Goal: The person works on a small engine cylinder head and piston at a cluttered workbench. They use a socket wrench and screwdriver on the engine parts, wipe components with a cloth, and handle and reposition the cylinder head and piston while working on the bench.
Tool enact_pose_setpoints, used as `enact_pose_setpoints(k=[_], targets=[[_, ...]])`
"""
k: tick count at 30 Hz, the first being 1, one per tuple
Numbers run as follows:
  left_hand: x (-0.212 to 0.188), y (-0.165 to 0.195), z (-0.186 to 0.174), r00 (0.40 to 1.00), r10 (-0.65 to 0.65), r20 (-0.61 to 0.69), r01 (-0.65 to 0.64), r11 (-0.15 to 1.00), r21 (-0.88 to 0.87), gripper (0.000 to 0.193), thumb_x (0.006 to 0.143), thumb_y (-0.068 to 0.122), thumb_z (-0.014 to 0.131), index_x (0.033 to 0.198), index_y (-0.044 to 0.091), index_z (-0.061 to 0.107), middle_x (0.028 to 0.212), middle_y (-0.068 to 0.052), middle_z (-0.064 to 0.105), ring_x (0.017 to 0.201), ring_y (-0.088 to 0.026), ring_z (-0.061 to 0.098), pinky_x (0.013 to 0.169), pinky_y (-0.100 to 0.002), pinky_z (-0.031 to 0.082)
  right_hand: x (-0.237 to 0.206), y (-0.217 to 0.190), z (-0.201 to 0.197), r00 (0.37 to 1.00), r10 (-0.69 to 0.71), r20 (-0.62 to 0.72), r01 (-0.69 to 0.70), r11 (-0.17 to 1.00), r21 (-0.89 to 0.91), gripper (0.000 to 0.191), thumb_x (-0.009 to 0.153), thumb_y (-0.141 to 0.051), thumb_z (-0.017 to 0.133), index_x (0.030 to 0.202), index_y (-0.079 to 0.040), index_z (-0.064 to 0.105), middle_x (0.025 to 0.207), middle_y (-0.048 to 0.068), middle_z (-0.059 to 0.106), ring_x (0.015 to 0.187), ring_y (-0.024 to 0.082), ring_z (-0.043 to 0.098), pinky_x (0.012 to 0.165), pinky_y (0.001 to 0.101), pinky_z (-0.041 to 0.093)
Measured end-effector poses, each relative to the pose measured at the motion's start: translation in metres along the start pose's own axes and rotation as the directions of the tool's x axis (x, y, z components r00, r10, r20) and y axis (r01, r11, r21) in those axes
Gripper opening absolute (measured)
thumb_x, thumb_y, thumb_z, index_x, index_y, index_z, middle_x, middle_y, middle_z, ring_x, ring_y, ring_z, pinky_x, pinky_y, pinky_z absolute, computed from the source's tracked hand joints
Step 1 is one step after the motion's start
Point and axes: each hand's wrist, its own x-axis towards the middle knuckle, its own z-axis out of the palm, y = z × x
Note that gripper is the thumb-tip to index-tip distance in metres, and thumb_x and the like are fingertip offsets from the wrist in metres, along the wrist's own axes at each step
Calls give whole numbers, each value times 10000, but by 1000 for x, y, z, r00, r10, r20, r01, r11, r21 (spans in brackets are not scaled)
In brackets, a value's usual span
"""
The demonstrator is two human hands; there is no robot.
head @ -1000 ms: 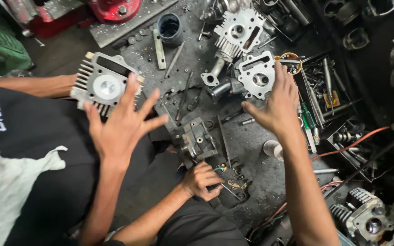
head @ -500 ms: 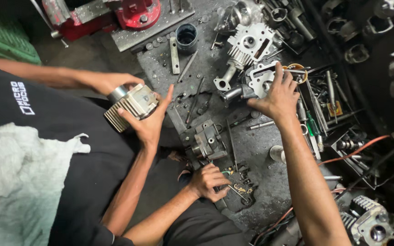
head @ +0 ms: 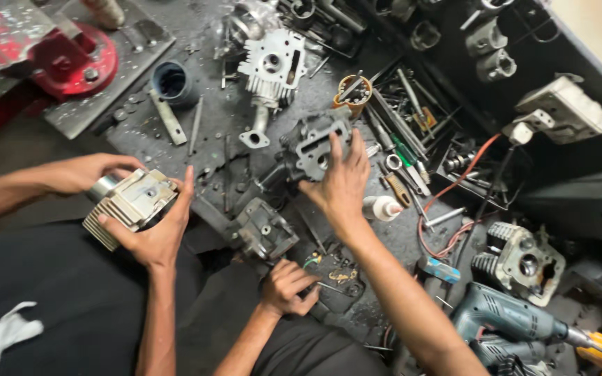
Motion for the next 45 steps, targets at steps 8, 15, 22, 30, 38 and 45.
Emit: enact_pose_setpoints(k=[8, 15, 22, 30, 38, 45], targets=[[14, 1, 5, 1000, -22, -22, 21, 999, -41, 178, 686, 135, 811, 854, 96, 766, 785, -17, 726, 671, -193, 652, 679, -335, 482, -26, 31, 17, 986, 105, -129, -80, 980, 185, 1197, 469, -214, 999, 1408, -112, 263, 1547, 300, 219, 1386, 548, 356, 1124, 574, 406], [22, 2, 21, 999, -28, 24, 29, 1000, -10, 179, 674, 121, 783, 850, 98, 761, 755, -9, 703, 664, -197, 644, 677, -346, 476, -4, 32, -3, 975, 206, -89, -180, 955, 236, 1256, 454, -257, 1026, 1462, -91, 295, 1535, 337, 291, 1399, 534, 366, 1135, 582, 370], [24, 9, 47, 998, -6, 64, 7, 1000, -4, 191, 678, 101, 756, 868, 78, 750, 784, -39, 712, 666, -209, 644, 674, -357, 475, 59, 30, -29, 930, 228, 289, -233, 972, -16, 1350, 504, -438, 990, 1570, -333, 169, 1500, 319, 340, 1335, 506, 426, 934, 691, 422], [8, 19, 77, 995, 28, 99, -34, 997, 64, 126, 761, 101, 773, 885, 79, 775, 743, -39, 682, 652, -234, 624, 699, -371, 475, 66, 13, -19, 853, 347, 389, -192, 903, -385, 1301, 615, -576, 883, 1617, -319, 94, 1529, 283, 344, 1323, 521, 454, 925, 651, 493], [-7, 25, 93, 986, 48, 157, -65, 992, 104, 103, 799, 143, 761, 872, 70, 761, 790, -56, 710, 697, -250, 640, 733, -385, 474, -10, 36, -21, 976, 154, -151, -139, 984, 109, 994, 832, -253, 717, 1608, -285, 96, 1595, 260, 385, 1432, 451, 467, 1150, 671, 443], [-7, 34, 87, 978, 19, 210, -41, 994, 100, 114, 780, 131, 761, 890, 99, 770, 799, -26, 723, 705, -218, 644, 728, -364, 443, -113, 130, -111, 824, 312, -472, -212, 944, 255, 232, 768, 0, 683, 980, -74, 624, 940, 111, 680, 869, 334, 643, 798, 451, 524]])
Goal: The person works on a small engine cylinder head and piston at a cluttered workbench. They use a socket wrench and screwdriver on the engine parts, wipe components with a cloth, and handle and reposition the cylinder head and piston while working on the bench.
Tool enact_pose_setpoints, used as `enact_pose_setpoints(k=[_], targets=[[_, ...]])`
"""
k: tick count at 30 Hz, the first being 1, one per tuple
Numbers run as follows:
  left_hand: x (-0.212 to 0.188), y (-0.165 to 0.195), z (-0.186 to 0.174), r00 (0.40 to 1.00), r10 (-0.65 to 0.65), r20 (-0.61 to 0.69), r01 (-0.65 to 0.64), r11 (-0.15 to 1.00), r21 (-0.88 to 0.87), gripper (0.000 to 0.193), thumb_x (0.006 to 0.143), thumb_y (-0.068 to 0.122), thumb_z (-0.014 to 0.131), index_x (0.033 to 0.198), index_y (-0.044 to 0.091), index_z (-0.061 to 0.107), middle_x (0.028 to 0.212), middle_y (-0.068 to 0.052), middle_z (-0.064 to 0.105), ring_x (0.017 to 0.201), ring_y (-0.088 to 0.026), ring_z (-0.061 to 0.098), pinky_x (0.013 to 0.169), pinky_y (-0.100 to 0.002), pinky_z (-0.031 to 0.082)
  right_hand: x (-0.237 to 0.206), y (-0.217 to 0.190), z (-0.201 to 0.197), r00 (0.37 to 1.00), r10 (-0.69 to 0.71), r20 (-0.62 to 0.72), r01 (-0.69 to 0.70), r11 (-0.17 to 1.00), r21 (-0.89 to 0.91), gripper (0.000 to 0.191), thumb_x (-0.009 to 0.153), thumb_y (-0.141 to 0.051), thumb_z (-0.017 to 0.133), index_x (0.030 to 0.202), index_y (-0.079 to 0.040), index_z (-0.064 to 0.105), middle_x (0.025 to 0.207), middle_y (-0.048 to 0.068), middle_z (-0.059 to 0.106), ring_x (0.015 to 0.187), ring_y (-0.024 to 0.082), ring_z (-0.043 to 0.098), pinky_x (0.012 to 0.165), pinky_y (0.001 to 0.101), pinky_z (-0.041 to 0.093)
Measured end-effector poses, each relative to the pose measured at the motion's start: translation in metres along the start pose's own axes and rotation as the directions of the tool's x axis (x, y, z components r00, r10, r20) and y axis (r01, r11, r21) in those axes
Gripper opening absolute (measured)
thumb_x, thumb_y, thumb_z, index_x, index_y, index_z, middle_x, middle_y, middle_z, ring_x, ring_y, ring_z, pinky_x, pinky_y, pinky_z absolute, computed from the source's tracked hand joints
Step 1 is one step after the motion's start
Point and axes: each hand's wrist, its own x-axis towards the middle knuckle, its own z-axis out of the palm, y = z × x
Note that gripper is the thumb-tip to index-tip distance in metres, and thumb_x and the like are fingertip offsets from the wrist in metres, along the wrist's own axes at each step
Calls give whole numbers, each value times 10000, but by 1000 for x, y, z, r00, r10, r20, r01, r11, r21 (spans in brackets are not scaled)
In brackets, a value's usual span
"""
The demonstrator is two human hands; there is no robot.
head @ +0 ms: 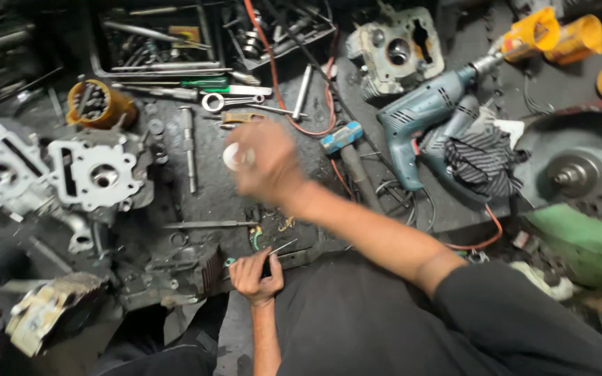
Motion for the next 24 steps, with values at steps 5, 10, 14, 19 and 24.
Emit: enact_pose_setpoints(k=[5, 10, 14, 19, 24], targets=[[6, 18, -11, 998, 57, 2, -57, 998, -16, 121, 796, 124, 767, 915, 109, 763, 819, -14, 720, 718, -209, 653, 723, -354, 453, 7, 83, -28, 925, 313, 215, -168, 844, -509, 380, 789, -20, 671, 1156, -13, 575, 1129, 214, 583, 1003, 424, 581, 851, 525, 494], [39, 62, -35, 997, 31, 68, -23, 992, -124, 141, 804, 70, 786, 942, 93, 770, 819, -53, 705, 731, -241, 657, 693, -358, 510, -15, 109, -29, 826, 332, 455, -20, 824, -566, 507, 715, -69, 735, 1179, 5, 543, 1159, 223, 574, 1039, 453, 584, 873, 541, 511], [85, 110, -75, 998, 69, -1, -69, 984, -164, 199, 831, 33, 787, 1023, 85, 778, 857, -69, 719, 739, -221, 686, 674, -343, 562, -9, 125, -59, 782, 273, 560, 18, 889, -458, 376, 814, -58, 671, 1170, 25, 585, 1128, 236, 599, 1013, 464, 604, 832, 559, 520], [199, 114, -98, 964, 252, 86, -265, 940, 217, 209, 844, 90, 797, 1044, 149, 801, 825, -83, 704, 759, -292, 654, 654, -411, 536, 4, 116, -147, 795, 160, 585, -18, 970, -241, 187, 858, -97, 625, 990, -29, 739, 1002, 222, 633, 975, 406, 635, 885, 494, 526], [330, 67, -47, 924, 87, 371, -279, 817, 504, 178, 809, 198, 755, 962, 260, 824, 891, -86, 745, 878, -304, 703, 785, -468, 551, -12, 81, -284, 629, 433, 646, -698, 680, 223, 96, 977, -90, 580, 976, -14, 638, 794, 38, 502, 729, 134, 455, 644, 290, 381]])
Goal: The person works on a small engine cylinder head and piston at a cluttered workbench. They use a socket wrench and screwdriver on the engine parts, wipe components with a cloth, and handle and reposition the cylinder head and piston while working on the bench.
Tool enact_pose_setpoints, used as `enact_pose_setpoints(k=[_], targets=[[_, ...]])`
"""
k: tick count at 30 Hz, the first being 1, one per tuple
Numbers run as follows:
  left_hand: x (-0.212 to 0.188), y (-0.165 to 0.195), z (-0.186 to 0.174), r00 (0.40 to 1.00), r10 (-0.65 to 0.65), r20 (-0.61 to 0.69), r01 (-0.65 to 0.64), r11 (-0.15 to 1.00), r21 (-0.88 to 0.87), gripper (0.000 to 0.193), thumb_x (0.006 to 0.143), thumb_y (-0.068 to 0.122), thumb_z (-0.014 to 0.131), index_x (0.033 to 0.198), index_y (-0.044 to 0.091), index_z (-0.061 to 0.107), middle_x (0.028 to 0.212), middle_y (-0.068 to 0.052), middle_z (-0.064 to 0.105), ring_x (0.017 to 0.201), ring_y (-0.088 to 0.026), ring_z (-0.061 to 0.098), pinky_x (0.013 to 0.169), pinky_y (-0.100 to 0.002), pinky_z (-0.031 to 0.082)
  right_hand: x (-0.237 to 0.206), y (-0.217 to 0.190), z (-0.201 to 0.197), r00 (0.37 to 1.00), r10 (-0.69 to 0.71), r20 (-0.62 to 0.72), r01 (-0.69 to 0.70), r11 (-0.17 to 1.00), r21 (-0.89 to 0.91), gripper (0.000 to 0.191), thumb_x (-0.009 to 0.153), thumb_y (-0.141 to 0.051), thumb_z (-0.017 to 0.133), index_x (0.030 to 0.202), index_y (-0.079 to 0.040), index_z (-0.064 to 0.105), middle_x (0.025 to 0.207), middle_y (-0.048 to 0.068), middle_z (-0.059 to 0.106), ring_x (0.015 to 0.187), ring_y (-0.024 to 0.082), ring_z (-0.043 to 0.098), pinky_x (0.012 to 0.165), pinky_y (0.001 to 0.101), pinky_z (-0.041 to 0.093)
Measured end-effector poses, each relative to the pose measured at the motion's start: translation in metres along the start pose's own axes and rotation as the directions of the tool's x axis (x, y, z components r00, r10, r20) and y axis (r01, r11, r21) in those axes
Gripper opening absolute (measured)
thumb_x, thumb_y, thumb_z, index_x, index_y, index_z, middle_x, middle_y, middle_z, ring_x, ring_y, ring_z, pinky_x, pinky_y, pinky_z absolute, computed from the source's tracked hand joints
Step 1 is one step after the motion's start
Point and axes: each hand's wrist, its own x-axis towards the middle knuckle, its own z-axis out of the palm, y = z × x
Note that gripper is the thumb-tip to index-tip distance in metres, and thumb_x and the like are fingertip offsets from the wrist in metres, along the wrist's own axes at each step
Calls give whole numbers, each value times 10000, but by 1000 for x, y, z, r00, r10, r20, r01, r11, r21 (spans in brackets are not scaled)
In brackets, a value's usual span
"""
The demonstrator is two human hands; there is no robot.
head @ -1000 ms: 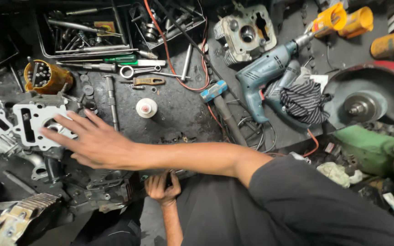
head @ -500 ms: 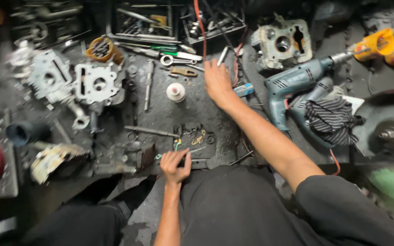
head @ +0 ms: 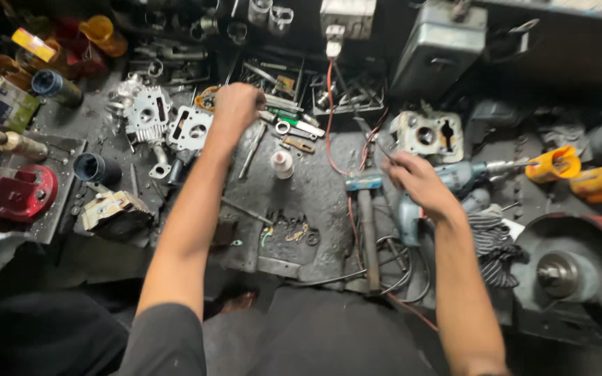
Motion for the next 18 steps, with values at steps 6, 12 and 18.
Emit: enact_pose_setpoints(k=[6, 12, 18], targets=[[49, 64, -1, 948, 80, -307, -50, 993, 105, 207, 706, 358, 791, 855, 217, 818, 791, -75, 759, 826, -346, 713, 721, -535, 531, -140, 17, -48, 959, -271, -83, 284, 903, 323, 133, 1002, -133, 585, 1091, -36, 594, 912, 38, 587, 856, 109, 544, 786, 253, 446], [-61, 231, -27, 957, -121, 264, 232, 865, -445, 431, 902, 522, 645, 1050, 136, 769, 883, -169, 758, 844, -337, 743, 772, -466, 574, -200, 45, -63, 940, -134, -313, 228, 930, 288, 123, 1023, -7, 510, 1097, 11, 606, 1196, 131, 703, 837, 134, 594, 761, 267, 529], [-176, 369, -3, 887, 413, 209, 200, 65, -978, 915, 1007, 512, 599, 1615, 14, 130, 1510, -200, 507, 1380, -270, 495, 1131, -390, 397, -207, 27, -25, 830, -535, -159, 496, 838, -226, 389, 890, 177, 536, 1240, 28, 617, 1371, 164, 657, 1199, 251, 658, 985, 341, 548]])
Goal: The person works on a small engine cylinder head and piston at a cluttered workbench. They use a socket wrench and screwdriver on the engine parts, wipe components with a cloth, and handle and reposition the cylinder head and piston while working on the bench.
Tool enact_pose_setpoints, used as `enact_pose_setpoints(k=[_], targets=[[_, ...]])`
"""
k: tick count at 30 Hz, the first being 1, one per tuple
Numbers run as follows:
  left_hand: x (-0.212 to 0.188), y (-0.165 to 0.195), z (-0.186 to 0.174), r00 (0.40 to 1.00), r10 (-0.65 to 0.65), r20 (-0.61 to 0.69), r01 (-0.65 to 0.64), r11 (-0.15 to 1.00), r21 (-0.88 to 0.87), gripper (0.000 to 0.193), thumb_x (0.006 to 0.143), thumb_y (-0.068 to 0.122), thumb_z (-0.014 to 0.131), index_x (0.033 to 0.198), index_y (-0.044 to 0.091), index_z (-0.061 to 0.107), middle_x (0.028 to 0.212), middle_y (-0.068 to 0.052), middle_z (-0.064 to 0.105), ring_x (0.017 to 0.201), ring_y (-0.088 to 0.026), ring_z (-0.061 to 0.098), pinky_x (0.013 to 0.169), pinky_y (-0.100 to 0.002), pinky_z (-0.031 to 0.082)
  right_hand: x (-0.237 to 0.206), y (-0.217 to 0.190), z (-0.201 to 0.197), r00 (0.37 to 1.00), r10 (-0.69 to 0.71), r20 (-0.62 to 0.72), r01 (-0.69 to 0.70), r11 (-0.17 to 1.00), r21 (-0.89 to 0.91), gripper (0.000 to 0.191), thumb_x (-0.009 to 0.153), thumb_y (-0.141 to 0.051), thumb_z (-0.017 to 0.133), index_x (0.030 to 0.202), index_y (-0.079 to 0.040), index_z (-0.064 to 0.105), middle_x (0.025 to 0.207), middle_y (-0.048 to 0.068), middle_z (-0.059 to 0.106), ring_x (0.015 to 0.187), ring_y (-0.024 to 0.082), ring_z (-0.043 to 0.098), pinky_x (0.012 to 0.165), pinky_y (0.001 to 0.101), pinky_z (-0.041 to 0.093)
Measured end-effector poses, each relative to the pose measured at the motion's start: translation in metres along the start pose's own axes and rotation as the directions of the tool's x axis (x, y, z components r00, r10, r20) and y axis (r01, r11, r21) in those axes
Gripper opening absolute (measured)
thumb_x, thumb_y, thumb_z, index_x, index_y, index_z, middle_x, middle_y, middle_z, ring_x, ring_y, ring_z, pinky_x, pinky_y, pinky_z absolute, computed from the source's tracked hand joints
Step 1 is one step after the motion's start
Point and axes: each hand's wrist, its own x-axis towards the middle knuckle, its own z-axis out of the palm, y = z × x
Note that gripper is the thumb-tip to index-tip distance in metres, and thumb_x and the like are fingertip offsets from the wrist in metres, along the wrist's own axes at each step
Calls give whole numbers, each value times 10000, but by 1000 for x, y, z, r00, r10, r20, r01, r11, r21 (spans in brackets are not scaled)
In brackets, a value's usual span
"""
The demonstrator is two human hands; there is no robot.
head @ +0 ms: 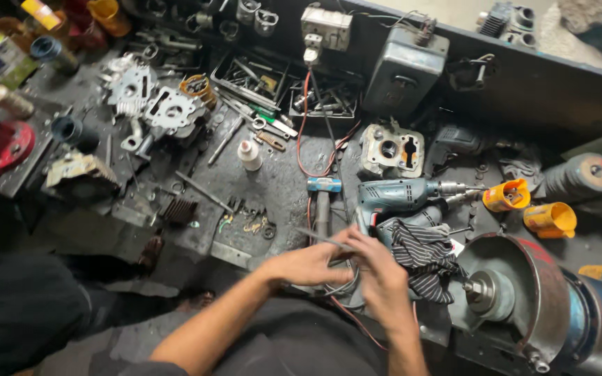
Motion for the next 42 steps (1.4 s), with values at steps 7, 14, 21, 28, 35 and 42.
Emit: enact_pose_setpoints(k=[7, 14, 21, 28, 35, 42], targets=[[-19, -25, 49, 769, -212, -603, -295, 720, -629, 611, 1037, 265, 452, 1579, -9, 383, 1298, -140, 656, 1173, -214, 636, 1068, -363, 479, 11, -10, 23, 934, -234, 271, 234, 972, 33, 712, 689, 243, 502, 1355, -3, 555, 1484, 229, 568, 1325, 337, 616, 1055, 385, 522], [-72, -20, 77, 450, -256, -855, -491, 729, -477, 611, 896, 132, 499, 1493, 98, 376, 1114, -110, 686, 1045, -197, 653, 987, -344, 499, -11, 5, 53, 876, -312, 368, 179, 918, 353, 409, 1002, 144, 517, 1376, -17, 550, 1429, 247, 624, 1372, 333, 594, 1119, 374, 508], [-115, -32, 67, 446, -204, -871, -634, 615, -469, 573, 1043, 289, 517, 1524, -11, 435, 833, -12, 534, 778, -112, 545, 761, -253, 475, -33, 7, 94, 845, -386, 370, 228, 886, 404, 435, 964, 161, 619, 1352, -27, 564, 1379, 214, 660, 1387, 338, 582, 1116, 364, 536], [-159, -38, 8, 582, -60, -811, -591, 654, -472, 677, 1008, 366, 584, 1505, -78, 463, 822, -16, 519, 691, -103, 481, 652, -230, 417, -29, 12, 152, 910, -194, 367, 15, 899, 438, 530, 924, 155, 689, 1383, -48, 519, 1430, 212, 627, 1346, 264, 624, 1066, 351, 565], [-202, -49, -75, 772, 49, -634, -550, 552, -627, 950, 871, 548, 643, 1530, -94, 407, 998, -78, 636, 808, -121, 540, 688, -229, 433, -11, -3, 212, 909, 93, 406, -199, 954, 226, 568, 904, 202, 627, 1405, -46, 524, 1485, 203, 588, 1247, 261, 681, 940, 320, 626], [-247, -78, -111, 811, -25, -584, -466, 575, -672, 772, 973, 326, 661, 1587, -53, 385, 917, -6, 544, 629, -46, 421, 730, -246, 436, -6, -3, 250, 843, 331, 424, -400, 913, 83, 617, 920, 238, 579, 1458, -46, 482, 1547, 159, 546, 1215, 286, 697, 960, 347, 616]])
